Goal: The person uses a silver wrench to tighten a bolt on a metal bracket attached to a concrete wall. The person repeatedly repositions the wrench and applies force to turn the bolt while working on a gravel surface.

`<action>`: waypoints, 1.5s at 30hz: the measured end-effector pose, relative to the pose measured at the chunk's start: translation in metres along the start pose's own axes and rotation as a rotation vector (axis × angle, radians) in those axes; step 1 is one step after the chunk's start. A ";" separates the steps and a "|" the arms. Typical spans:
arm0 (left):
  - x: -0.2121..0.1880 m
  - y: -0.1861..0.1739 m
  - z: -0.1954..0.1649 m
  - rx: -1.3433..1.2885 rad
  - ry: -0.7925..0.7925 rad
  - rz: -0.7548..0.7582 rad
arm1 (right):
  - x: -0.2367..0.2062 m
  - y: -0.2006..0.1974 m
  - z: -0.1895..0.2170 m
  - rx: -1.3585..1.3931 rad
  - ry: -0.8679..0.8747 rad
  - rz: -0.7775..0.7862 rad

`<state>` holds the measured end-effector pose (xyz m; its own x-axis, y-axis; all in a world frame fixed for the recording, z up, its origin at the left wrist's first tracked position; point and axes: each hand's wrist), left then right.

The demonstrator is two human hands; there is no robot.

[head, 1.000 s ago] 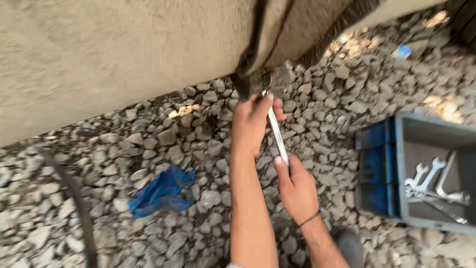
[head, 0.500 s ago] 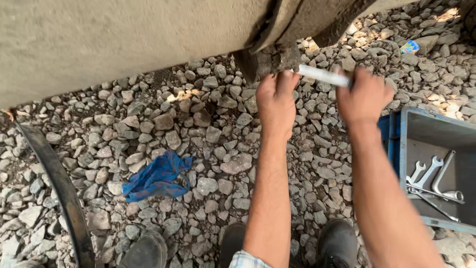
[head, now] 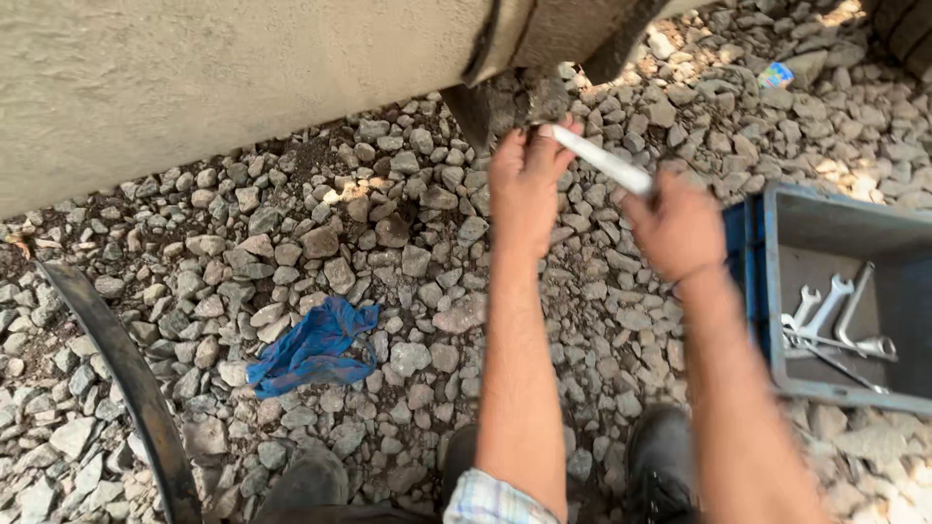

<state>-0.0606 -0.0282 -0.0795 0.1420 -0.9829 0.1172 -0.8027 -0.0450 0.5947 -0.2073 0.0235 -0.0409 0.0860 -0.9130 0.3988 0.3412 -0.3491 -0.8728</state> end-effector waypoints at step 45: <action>-0.011 -0.009 -0.018 0.039 -0.014 -0.150 | -0.100 0.032 0.015 0.505 0.539 0.225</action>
<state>-0.0444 -0.0136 -0.0723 0.2543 -0.9670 0.0183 -0.7950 -0.1982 0.5733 -0.1913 0.1070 -0.1045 -0.2193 -0.9725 -0.0786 0.7667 -0.1220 -0.6303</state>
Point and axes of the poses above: each hand's wrist, its own x-axis towards the middle knuckle, its own y-axis out of the palm, z = x × y, and after that the axes turned 3 degrees about x, right-handed
